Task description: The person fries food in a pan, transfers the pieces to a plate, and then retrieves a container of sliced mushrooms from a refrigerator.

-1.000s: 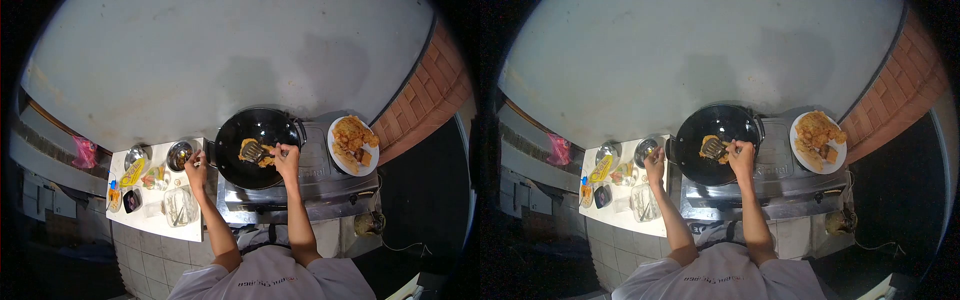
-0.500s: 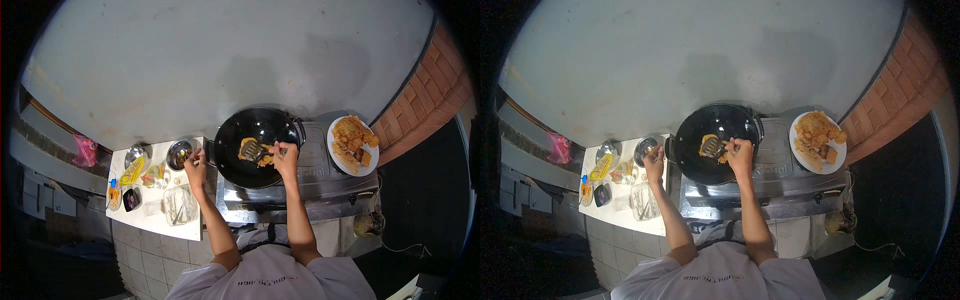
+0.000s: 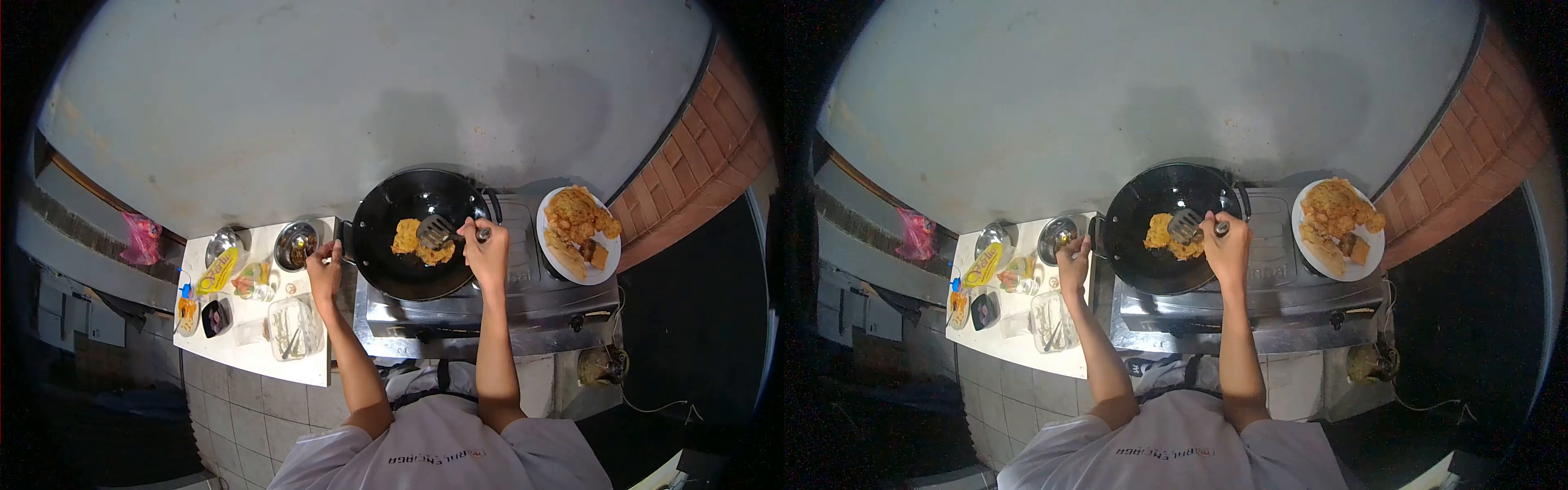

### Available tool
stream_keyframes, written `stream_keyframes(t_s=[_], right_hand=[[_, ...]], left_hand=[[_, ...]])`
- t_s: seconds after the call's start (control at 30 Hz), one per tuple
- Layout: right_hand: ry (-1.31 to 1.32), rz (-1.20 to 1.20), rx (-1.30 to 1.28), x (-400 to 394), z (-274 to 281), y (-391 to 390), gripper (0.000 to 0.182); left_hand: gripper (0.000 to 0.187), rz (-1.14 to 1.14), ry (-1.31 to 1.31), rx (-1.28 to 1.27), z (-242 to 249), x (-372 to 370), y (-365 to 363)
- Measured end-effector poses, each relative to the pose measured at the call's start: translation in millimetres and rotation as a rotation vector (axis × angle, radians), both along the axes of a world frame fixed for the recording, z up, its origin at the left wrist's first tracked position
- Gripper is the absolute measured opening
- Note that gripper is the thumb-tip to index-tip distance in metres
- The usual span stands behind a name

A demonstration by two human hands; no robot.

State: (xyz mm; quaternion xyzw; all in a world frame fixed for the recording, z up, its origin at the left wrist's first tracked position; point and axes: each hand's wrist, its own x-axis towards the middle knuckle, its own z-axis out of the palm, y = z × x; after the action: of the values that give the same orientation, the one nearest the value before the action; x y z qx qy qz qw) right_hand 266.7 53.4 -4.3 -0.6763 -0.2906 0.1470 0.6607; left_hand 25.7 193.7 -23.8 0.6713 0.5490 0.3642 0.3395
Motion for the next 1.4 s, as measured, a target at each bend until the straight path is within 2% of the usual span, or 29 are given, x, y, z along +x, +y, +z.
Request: stream_keyframes(t_s=[0.07, 0.4, 0.47, 0.7, 0.77, 0.87, 1.0, 1.07, 1.1, 1.17, 1.4], right_hand=[[-0.015, 0.038, -0.070, -0.3, -4.5, 2.0, 0.023], [-0.044, 0.103, -0.028, -13.5, -9.0, 16.3, 0.021], [-0.066, 0.111, -0.131, -14.5, -7.5, 17.3, 0.023], [-0.077, 0.068, -0.114, -15.9, -18.0, 21.4, 0.025], [-0.196, 0.024, -0.140, -16.4, -15.3, 20.3, 0.024], [-0.176, 0.040, -0.131, -15.8, -16.1, 19.8, 0.024], [-0.137, 0.056, -0.128, -16.3, 0.8, 12.4, 0.024], [-0.217, 0.005, -0.171, -15.0, 17.1, 5.2, 0.022], [-0.279, -0.028, 0.007, -13.1, 18.5, 6.0, 0.018], [-0.251, -0.023, 0.006, -5.5, 23.6, -1.5, 0.015], [-0.402, 0.095, -0.007, 6.6, 16.3, -9.1, 0.010]], left_hand=[[0.038, -0.004, -0.015, -0.006, -1.2, 0.6, -0.1], [0.035, 0.019, -0.020, 0.062, -5.9, 1.6, 3.0], [0.035, 0.009, -0.011, 0.066, -5.5, 1.4, 3.7], [0.035, 0.028, -0.038, 0.041, -6.8, 2.1, 3.3], [0.035, 0.016, -0.011, 0.054, -11.9, -0.1, 6.1], [0.035, 0.030, -0.006, 0.044, -2.9, 3.8, 0.5], [0.036, 0.026, 0.002, 0.056, -3.6, 4.2, 1.4], [0.037, 0.028, -0.030, 0.048, -6.1, 3.7, 0.7], [0.037, 0.031, -0.030, 0.049, -6.9, 2.5, 1.2], [0.041, -0.014, -0.042, -0.040, -9.3, -0.1, 0.9], [0.040, -0.022, -0.029, 0.012, -5.9, 3.4, -1.2]])
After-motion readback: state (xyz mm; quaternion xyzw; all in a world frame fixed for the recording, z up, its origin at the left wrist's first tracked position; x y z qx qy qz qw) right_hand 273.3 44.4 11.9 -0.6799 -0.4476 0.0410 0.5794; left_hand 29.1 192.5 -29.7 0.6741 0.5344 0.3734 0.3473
